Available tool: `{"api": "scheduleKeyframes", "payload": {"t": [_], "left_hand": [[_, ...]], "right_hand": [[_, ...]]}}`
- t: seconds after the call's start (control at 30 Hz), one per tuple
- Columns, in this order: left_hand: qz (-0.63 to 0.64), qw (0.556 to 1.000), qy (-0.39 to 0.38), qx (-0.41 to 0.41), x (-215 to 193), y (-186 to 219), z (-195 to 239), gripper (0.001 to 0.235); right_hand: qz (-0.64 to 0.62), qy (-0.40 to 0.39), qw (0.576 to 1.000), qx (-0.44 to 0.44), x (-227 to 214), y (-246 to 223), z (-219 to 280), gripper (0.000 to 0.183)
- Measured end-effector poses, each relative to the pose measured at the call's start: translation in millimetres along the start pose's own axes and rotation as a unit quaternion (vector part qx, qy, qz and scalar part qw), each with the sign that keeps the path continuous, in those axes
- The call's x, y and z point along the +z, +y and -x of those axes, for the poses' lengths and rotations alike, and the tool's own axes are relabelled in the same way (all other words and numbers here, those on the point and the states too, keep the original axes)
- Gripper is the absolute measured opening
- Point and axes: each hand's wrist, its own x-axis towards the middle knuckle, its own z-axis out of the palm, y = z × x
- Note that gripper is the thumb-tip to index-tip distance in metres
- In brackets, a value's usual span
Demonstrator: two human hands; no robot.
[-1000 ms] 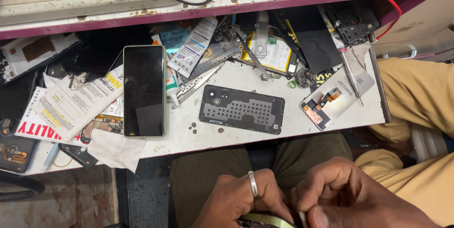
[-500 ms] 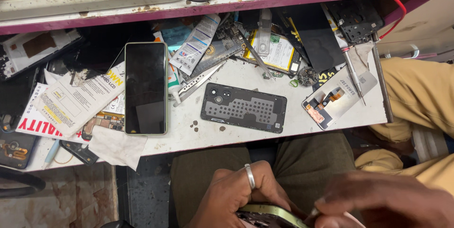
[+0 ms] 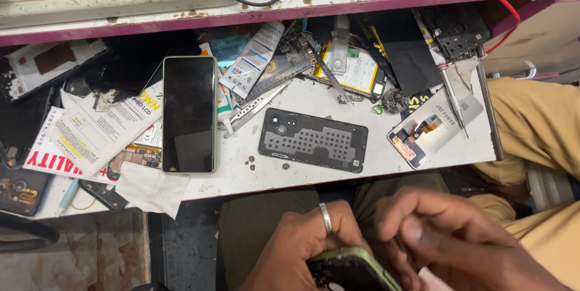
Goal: The person uses a screwdriver to remove screws from the back of a disassembled smartphone. They then use their fingers to peel off a protective film from the phone's back cover and place it on the workbench.
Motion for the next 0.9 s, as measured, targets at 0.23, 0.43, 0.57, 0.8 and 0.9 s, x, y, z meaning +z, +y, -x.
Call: {"api": "scheduleKeyframes", "payload": {"t": [0.23,0.43,0.57,0.8,0.9], "left_hand": [[-0.155,0.98,0.055,-0.116,7,27,-4,0.038],[-0.265,0.956,0.002,-0.125,1,36,-11,0.038],[-0.233,0.959,-0.006,-0.161,0,38,-12,0.034],[-0.062,0.983,0.005,-0.171,1,41,-9,0.029],[-0.053,0.989,0.002,-0.141,0,43,-7,0.028]], "right_hand": [[0.422,0.095,0.901,0.01,10,-14,1,0.016],[0.52,-0.013,0.854,-0.009,18,-27,-13,0.02],[0.527,-0.056,0.848,0.024,20,-26,-19,0.022],[0.375,-0.107,0.906,-0.162,21,-10,-32,0.018],[0.358,-0.131,0.906,-0.184,16,-6,-39,0.017]]}}
